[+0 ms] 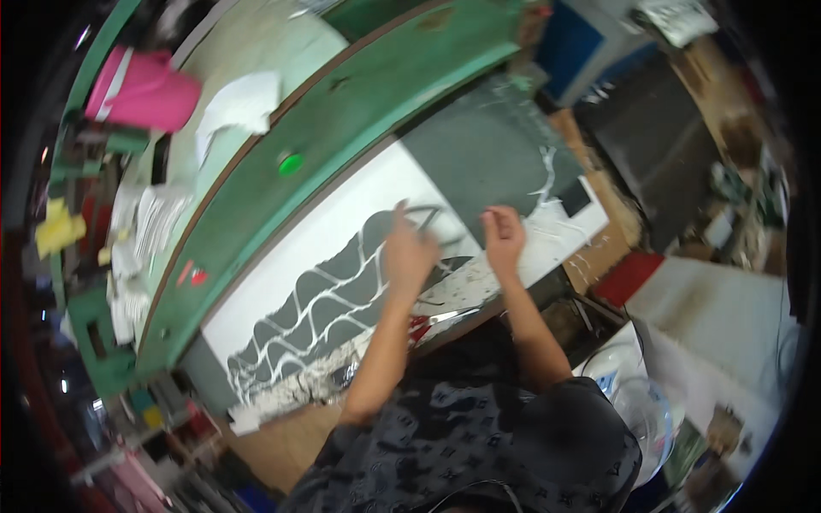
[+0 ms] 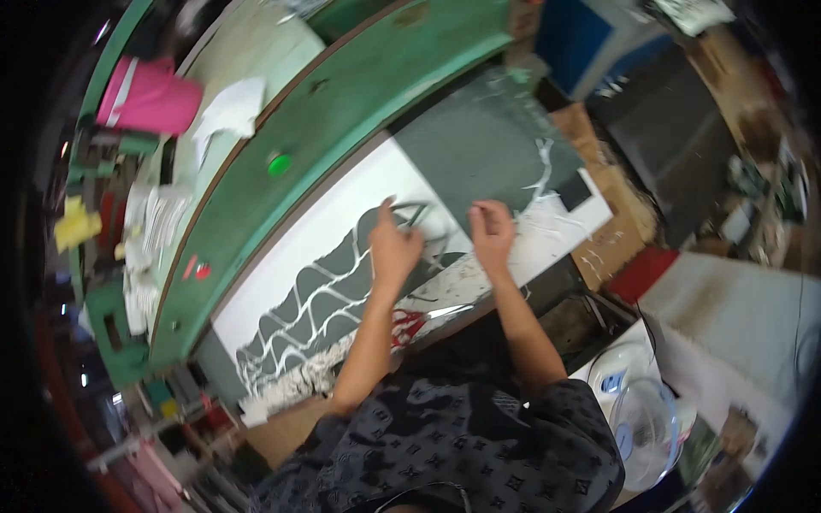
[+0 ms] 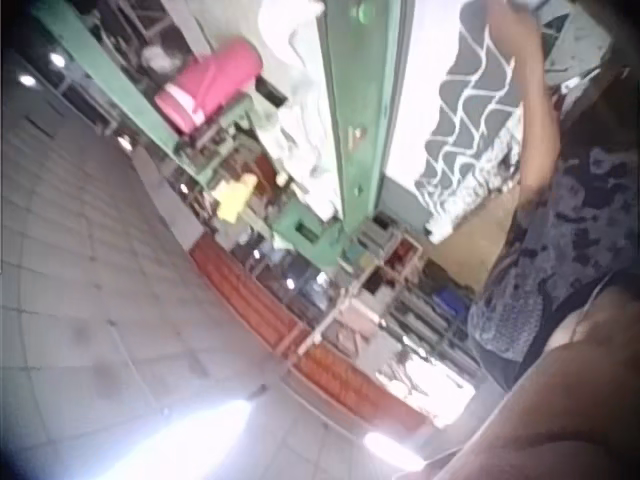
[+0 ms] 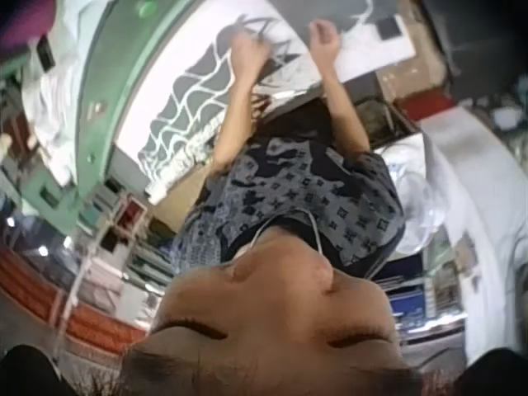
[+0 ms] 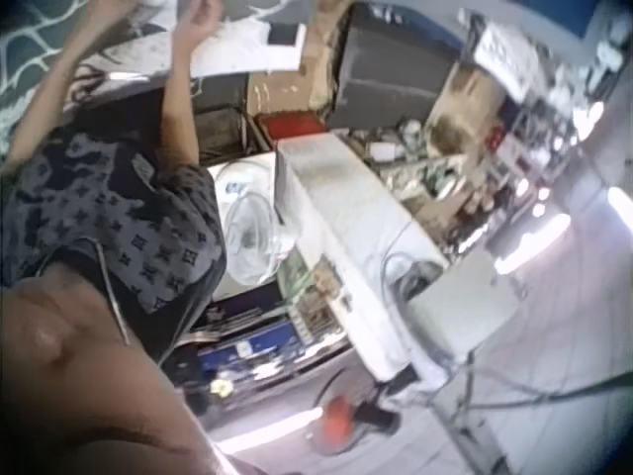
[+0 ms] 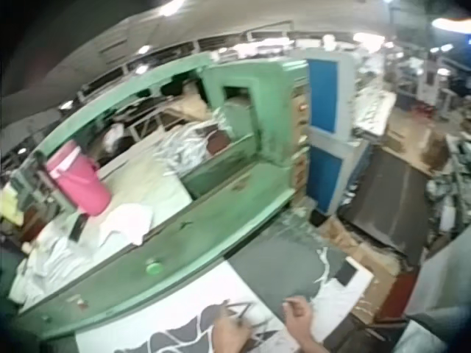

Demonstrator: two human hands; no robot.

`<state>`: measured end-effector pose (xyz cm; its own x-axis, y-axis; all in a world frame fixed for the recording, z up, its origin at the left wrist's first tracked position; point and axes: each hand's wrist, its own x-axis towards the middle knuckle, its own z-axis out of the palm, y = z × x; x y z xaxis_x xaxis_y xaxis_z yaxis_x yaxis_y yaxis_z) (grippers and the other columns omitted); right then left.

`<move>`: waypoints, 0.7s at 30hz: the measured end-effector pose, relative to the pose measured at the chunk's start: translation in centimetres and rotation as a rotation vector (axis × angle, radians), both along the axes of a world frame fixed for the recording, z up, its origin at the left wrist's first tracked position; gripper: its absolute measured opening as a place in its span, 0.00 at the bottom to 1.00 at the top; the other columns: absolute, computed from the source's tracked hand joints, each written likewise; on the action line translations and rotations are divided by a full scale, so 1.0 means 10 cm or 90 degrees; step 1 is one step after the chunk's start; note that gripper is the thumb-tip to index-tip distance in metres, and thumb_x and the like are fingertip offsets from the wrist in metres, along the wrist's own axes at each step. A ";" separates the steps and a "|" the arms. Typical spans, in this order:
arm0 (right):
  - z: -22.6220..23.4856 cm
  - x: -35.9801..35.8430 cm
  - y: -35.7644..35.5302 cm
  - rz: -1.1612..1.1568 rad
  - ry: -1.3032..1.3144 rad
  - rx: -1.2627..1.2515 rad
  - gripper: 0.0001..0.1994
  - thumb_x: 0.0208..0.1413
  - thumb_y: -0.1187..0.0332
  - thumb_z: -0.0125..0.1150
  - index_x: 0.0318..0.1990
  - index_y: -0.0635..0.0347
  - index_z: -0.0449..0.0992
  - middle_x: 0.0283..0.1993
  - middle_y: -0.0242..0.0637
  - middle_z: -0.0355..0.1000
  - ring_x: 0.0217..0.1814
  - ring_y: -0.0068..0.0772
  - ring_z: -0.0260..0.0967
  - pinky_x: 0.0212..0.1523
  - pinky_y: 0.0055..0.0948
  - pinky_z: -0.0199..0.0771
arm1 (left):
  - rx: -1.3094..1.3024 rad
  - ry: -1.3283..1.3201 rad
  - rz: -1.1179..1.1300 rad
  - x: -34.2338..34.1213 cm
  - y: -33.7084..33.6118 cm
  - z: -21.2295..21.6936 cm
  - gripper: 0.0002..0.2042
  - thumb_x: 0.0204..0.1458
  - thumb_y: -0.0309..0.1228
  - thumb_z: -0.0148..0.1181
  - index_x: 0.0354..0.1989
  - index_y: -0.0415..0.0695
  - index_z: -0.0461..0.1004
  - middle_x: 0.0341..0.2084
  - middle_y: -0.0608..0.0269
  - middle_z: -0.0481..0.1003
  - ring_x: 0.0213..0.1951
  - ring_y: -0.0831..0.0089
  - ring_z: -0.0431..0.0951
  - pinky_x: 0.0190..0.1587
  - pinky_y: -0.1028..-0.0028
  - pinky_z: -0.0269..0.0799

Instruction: The person operates a hydraulic press machine to cut shapes from a stack of white fabric. They place a metal template on the fabric, press a button to activate the machine, and then remove the cut pieces. The person repeats this process multiple times, stacking the cut fabric pieces on the side of the machine.

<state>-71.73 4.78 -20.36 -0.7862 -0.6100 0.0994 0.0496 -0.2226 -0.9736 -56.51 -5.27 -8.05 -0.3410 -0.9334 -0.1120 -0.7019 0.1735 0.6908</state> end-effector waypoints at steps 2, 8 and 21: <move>0.07 -0.11 -0.03 0.103 0.088 -0.016 0.16 0.59 0.73 0.72 0.53 0.65 0.79 0.54 0.41 0.75 0.56 0.29 0.76 0.56 0.29 0.79 | 0.025 -0.065 0.024 -0.25 -0.09 -0.05 0.35 0.48 0.27 0.62 0.68 0.35 0.64 0.24 0.37 0.79 0.32 0.38 0.82 0.40 0.46 0.77; 0.60 -0.49 -0.04 0.436 0.468 0.109 0.37 0.41 0.64 0.85 0.62 0.57 0.77 0.70 0.42 0.69 0.71 0.49 0.69 0.69 0.43 0.71 | -0.081 0.023 0.025 0.09 0.16 -0.34 0.30 0.53 0.27 0.65 0.66 0.39 0.66 0.33 0.46 0.83 0.35 0.46 0.85 0.40 0.55 0.81; 0.37 -0.55 -0.70 0.574 0.699 0.188 0.21 0.30 0.60 0.86 0.32 0.54 0.80 0.69 0.42 0.73 0.78 0.49 0.60 0.81 0.62 0.41 | -0.148 0.124 0.001 0.34 0.53 -0.71 0.32 0.52 0.32 0.70 0.65 0.33 0.68 0.57 0.39 0.76 0.58 0.43 0.76 0.67 0.49 0.64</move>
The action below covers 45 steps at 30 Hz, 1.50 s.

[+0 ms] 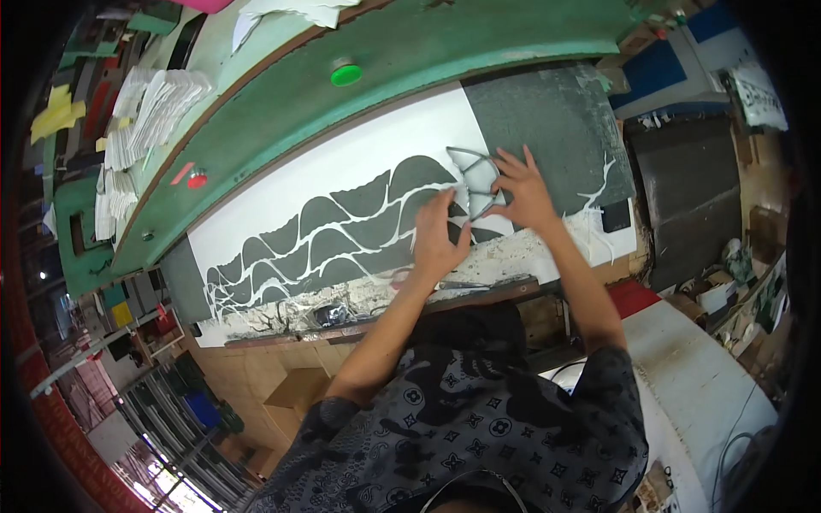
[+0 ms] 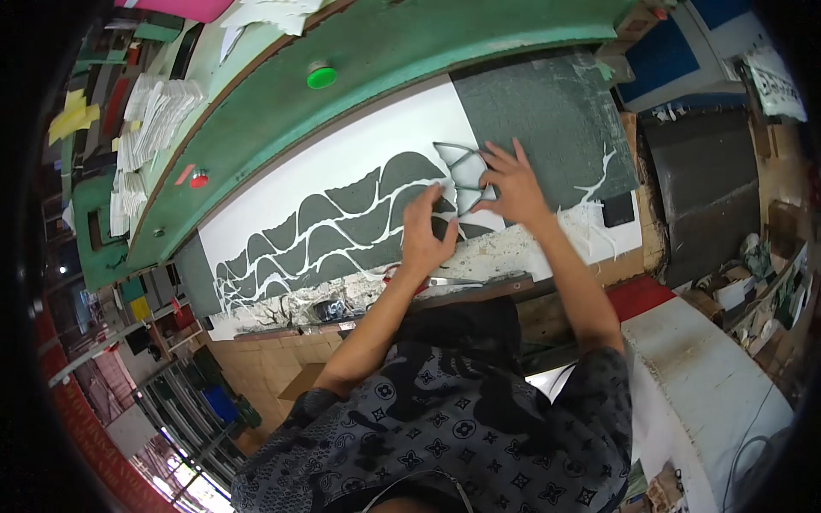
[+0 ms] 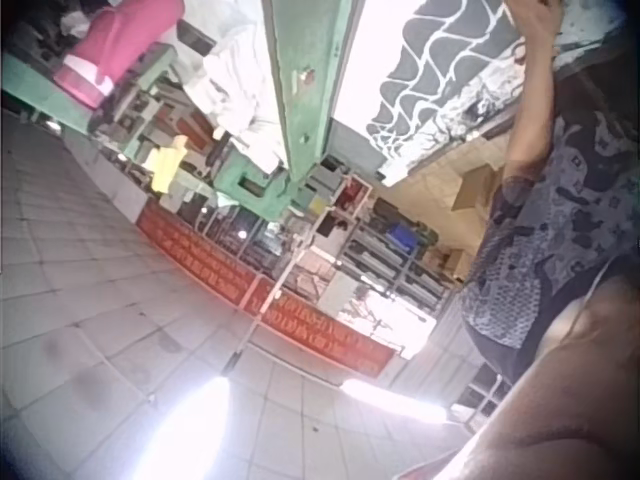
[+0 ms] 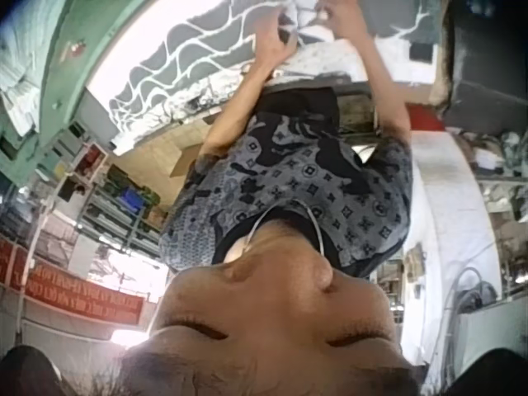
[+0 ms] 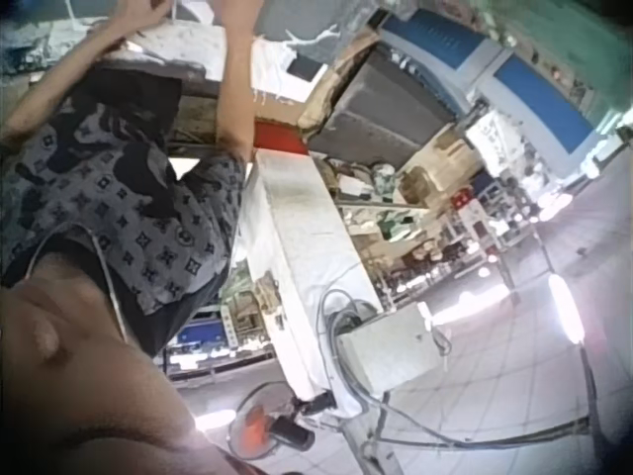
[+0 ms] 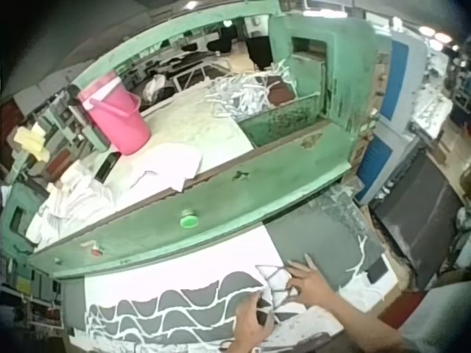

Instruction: The person operates a hydraulic press machine to cut shapes from a stack of white fabric. They place a metal template on the fabric, press a button to activate the machine, and then remove the cut pieces. The person repeats this process multiple times, stacking the cut fabric pieces on the side of the machine.

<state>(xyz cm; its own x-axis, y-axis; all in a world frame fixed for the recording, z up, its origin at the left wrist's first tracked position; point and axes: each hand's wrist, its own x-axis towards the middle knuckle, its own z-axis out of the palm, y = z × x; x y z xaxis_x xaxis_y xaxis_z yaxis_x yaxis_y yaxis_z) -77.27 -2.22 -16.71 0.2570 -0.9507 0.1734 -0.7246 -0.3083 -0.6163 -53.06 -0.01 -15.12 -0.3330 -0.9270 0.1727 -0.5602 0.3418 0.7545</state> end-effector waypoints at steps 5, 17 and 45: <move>-0.20 0.19 0.23 -0.078 -0.084 0.018 0.31 0.38 0.61 0.85 0.50 0.51 0.74 0.75 0.43 0.66 0.83 0.52 0.51 0.81 0.65 0.38 | 0.025 0.056 -0.077 0.00 0.16 -0.22 0.38 0.52 0.34 0.69 0.70 0.31 0.63 0.64 0.37 0.72 0.68 0.44 0.69 0.74 0.44 0.52; -0.12 0.06 0.01 0.020 -0.056 0.042 0.32 0.37 0.62 0.85 0.48 0.52 0.68 0.73 0.44 0.69 0.83 0.52 0.52 0.81 0.66 0.36 | -0.016 0.014 -0.108 0.11 0.27 -0.29 0.33 0.53 0.35 0.69 0.66 0.33 0.70 0.63 0.44 0.75 0.68 0.50 0.72 0.74 0.44 0.52; -0.08 0.08 0.05 0.021 -0.090 0.049 0.28 0.31 0.61 0.87 0.39 0.52 0.73 0.74 0.41 0.69 0.83 0.51 0.53 0.81 0.61 0.40 | -0.028 0.014 -0.130 0.18 0.32 -0.28 0.25 0.51 0.33 0.71 0.59 0.43 0.79 0.52 0.56 0.83 0.64 0.56 0.75 0.70 0.48 0.60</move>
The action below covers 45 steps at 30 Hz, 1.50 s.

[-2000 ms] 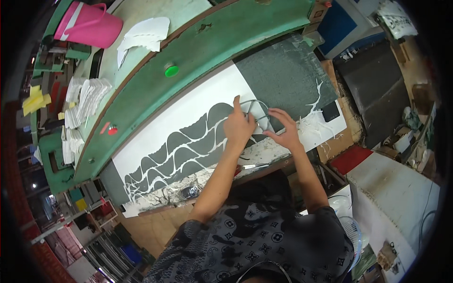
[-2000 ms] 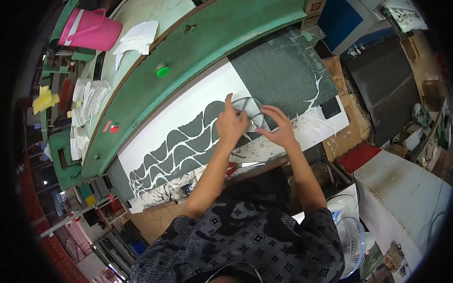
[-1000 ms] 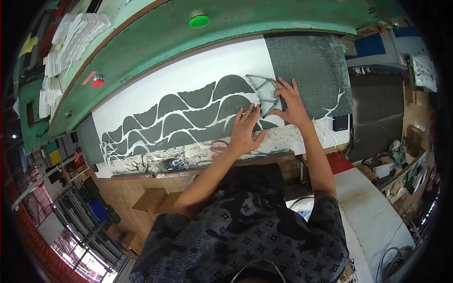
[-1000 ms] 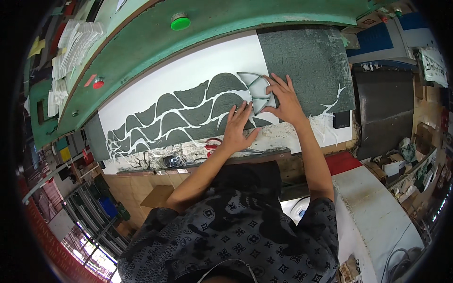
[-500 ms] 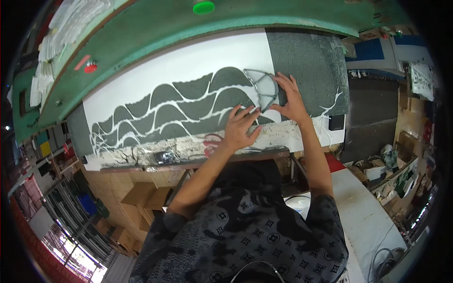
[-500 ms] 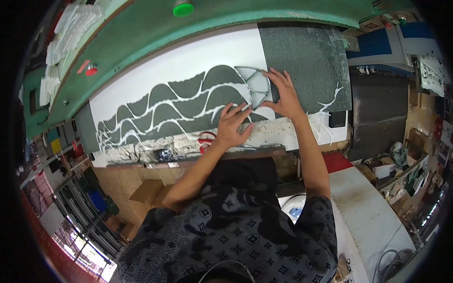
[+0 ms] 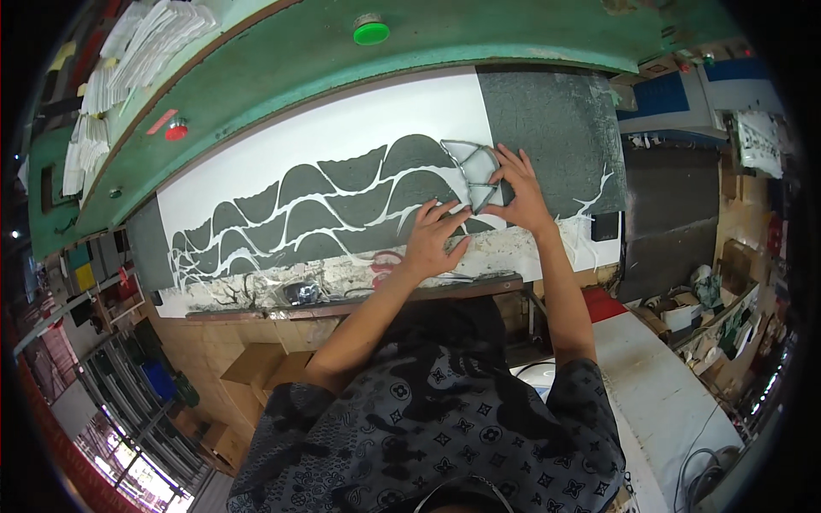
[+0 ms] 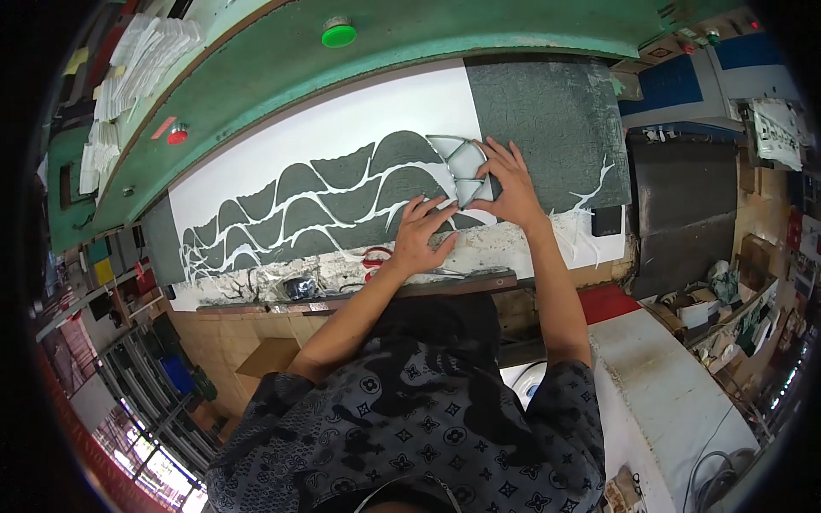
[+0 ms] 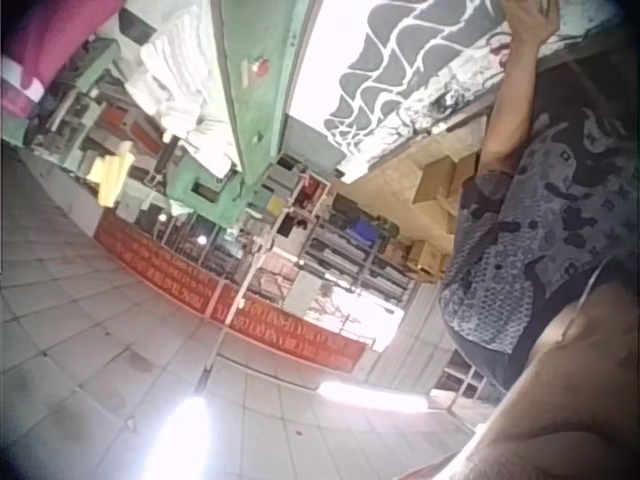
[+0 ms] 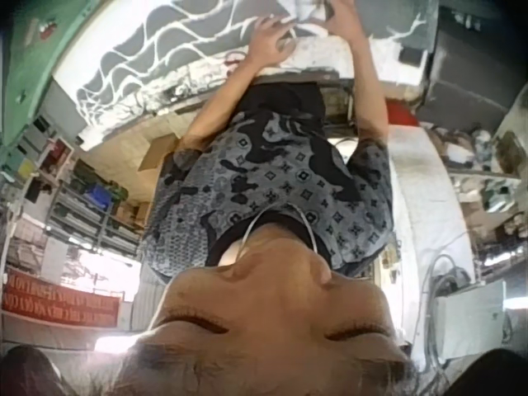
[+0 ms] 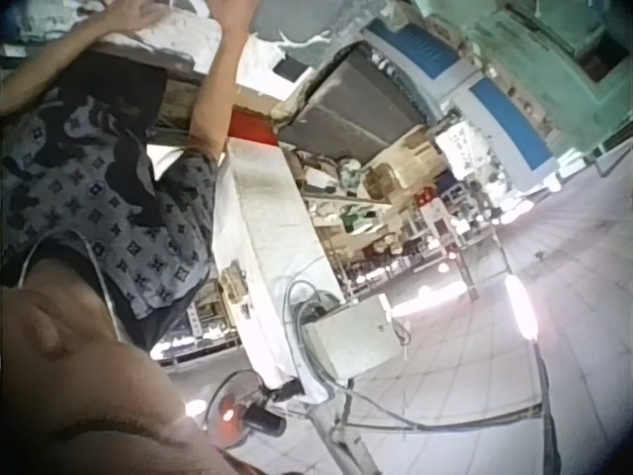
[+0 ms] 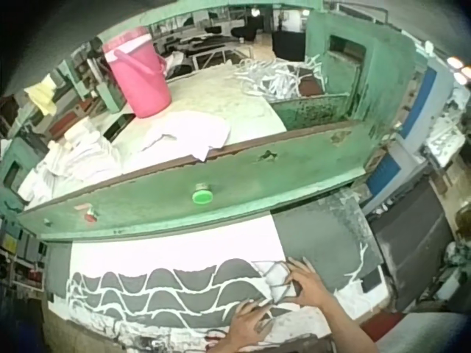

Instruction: The person operates a hydraulic press machine to cut shapes from a stack of white fabric. They place a metal template on the fabric, press a button to activate the machine, and then remove the cut pieces. The person repeats this process multiple times, stacking the cut fabric pieces on the side of the machine.

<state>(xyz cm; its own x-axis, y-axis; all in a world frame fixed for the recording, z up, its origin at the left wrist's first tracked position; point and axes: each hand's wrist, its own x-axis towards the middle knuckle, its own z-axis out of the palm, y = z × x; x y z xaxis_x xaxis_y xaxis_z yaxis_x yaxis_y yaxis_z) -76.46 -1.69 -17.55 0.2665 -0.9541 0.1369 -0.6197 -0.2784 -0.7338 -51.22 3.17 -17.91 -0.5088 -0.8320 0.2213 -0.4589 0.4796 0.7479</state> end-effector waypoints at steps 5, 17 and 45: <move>-0.04 -0.05 0.02 -0.006 0.006 -0.014 0.28 0.31 0.64 0.87 0.39 0.52 0.72 0.74 0.46 0.68 0.82 0.52 0.55 0.81 0.61 0.40 | 0.000 0.016 -0.001 -0.01 -0.02 -0.03 0.24 0.54 0.35 0.68 0.59 0.41 0.78 0.54 0.58 0.82 0.65 0.58 0.74 0.71 0.49 0.58; 0.10 -0.01 0.07 -0.074 -0.027 0.036 0.58 0.30 0.55 0.88 0.73 0.57 0.60 0.73 0.44 0.68 0.79 0.53 0.58 0.81 0.61 0.42 | 0.026 0.059 0.044 -0.03 -0.04 0.02 0.29 0.51 0.33 0.71 0.63 0.38 0.73 0.55 0.53 0.81 0.62 0.52 0.77 0.70 0.48 0.61; 0.02 0.12 0.40 -0.177 0.065 0.002 0.31 0.38 0.53 0.83 0.52 0.43 0.78 0.72 0.29 0.70 0.83 0.38 0.52 0.78 0.78 0.23 | 0.035 -0.055 0.032 -0.11 -0.09 0.11 0.22 0.48 0.32 0.74 0.53 0.40 0.82 0.48 0.51 0.83 0.60 0.50 0.77 0.69 0.48 0.62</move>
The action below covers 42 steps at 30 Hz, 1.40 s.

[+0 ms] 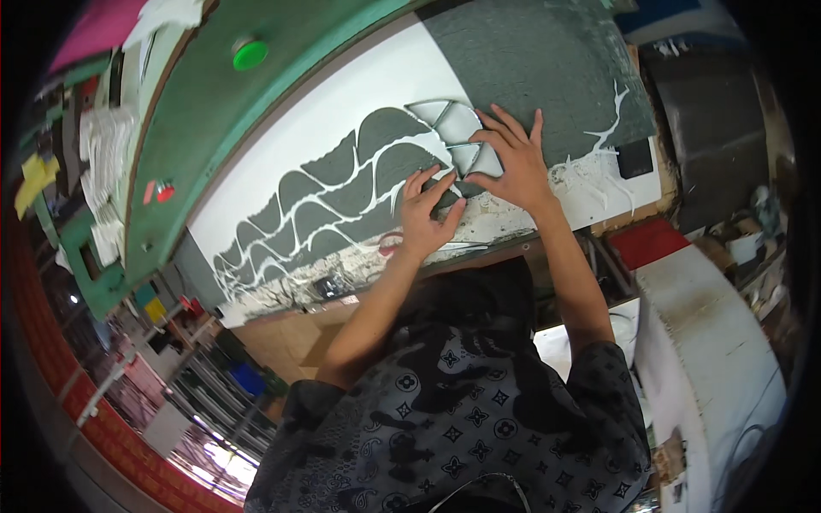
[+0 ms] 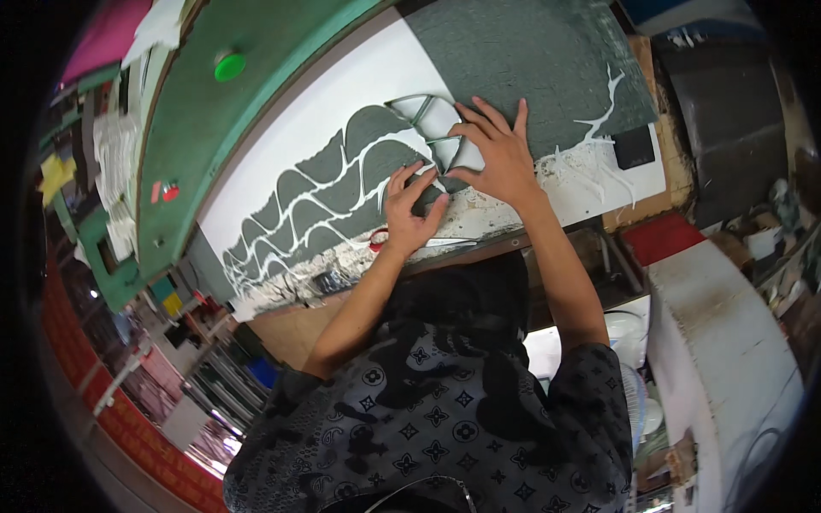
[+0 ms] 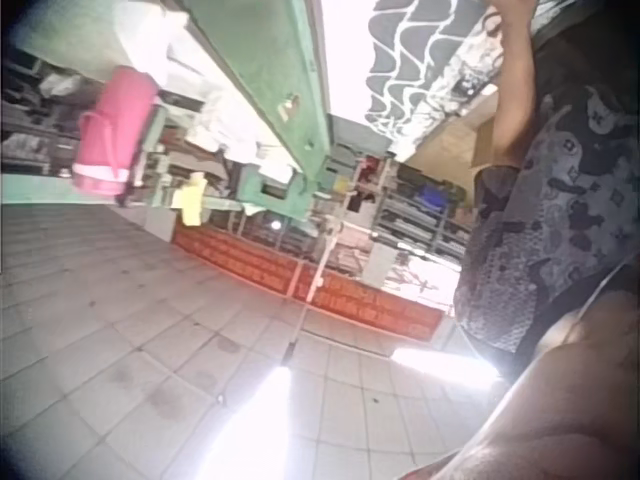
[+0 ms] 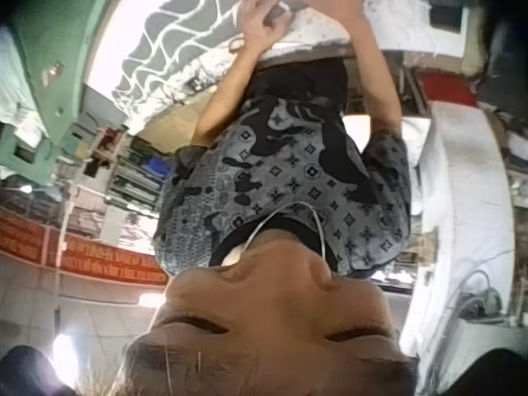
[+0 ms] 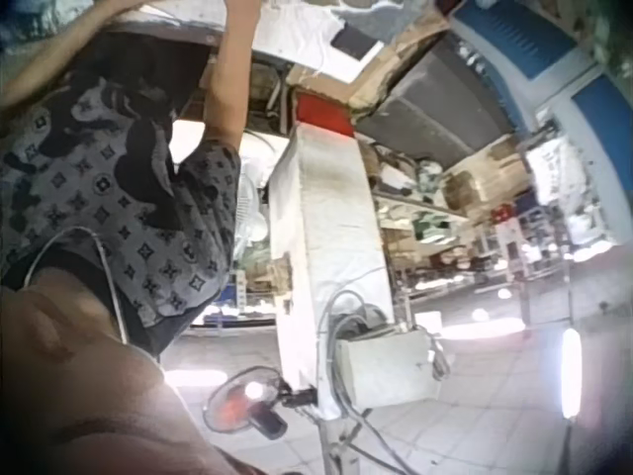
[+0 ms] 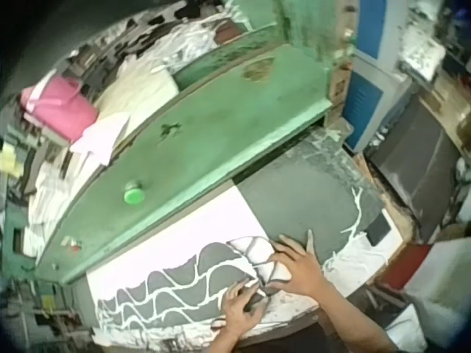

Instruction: The person operates a hydraulic press machine to cut shapes from a stack of white fabric. They place a metal template on the fabric, press a button to activate the machine, and then remove the cut pieces. The person repeats this process multiple times, stacking the cut fabric pieces on the side of the machine.

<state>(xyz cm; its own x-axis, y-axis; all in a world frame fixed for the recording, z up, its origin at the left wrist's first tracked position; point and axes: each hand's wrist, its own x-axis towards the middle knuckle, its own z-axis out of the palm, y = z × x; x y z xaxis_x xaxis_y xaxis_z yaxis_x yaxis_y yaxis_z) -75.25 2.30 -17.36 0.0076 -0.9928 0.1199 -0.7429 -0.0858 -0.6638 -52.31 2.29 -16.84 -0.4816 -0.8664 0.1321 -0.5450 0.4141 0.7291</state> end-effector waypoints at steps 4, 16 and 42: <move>0.01 0.01 -0.02 0.014 0.025 -0.013 0.31 0.39 0.52 0.83 0.53 0.45 0.78 0.71 0.33 0.71 0.82 0.41 0.53 0.77 0.79 0.22 | -0.007 0.046 0.006 0.01 0.00 -0.03 0.23 0.47 0.33 0.75 0.54 0.43 0.83 0.50 0.49 0.82 0.60 0.52 0.77 0.68 0.49 0.62; -0.19 0.03 0.00 0.036 0.025 -0.050 0.35 0.39 0.51 0.85 0.53 0.48 0.70 0.72 0.39 0.70 0.81 0.51 0.54 0.77 0.77 0.23 | -0.024 0.113 0.037 0.07 0.06 -0.13 0.21 0.51 0.33 0.73 0.56 0.47 0.83 0.41 0.53 0.85 0.60 0.58 0.78 0.68 0.49 0.64; 0.27 0.21 0.38 -0.051 -0.184 -0.101 0.41 0.39 0.56 0.87 0.61 0.58 0.71 0.64 0.48 0.74 0.74 0.53 0.63 0.75 0.60 0.52 | -0.243 0.116 0.177 0.17 -0.50 0.81 0.19 0.50 0.27 0.73 0.52 0.41 0.81 0.46 0.55 0.82 0.53 0.54 0.79 0.58 0.59 0.71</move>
<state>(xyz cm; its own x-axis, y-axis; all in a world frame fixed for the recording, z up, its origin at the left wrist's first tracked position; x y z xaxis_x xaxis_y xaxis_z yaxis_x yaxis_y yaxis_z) -73.17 6.07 -14.64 -0.1269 -0.9578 0.2579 -0.5342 -0.1531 -0.8314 -50.61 -2.73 -8.74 -0.1787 -0.8321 0.5250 -0.5504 0.5268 0.6477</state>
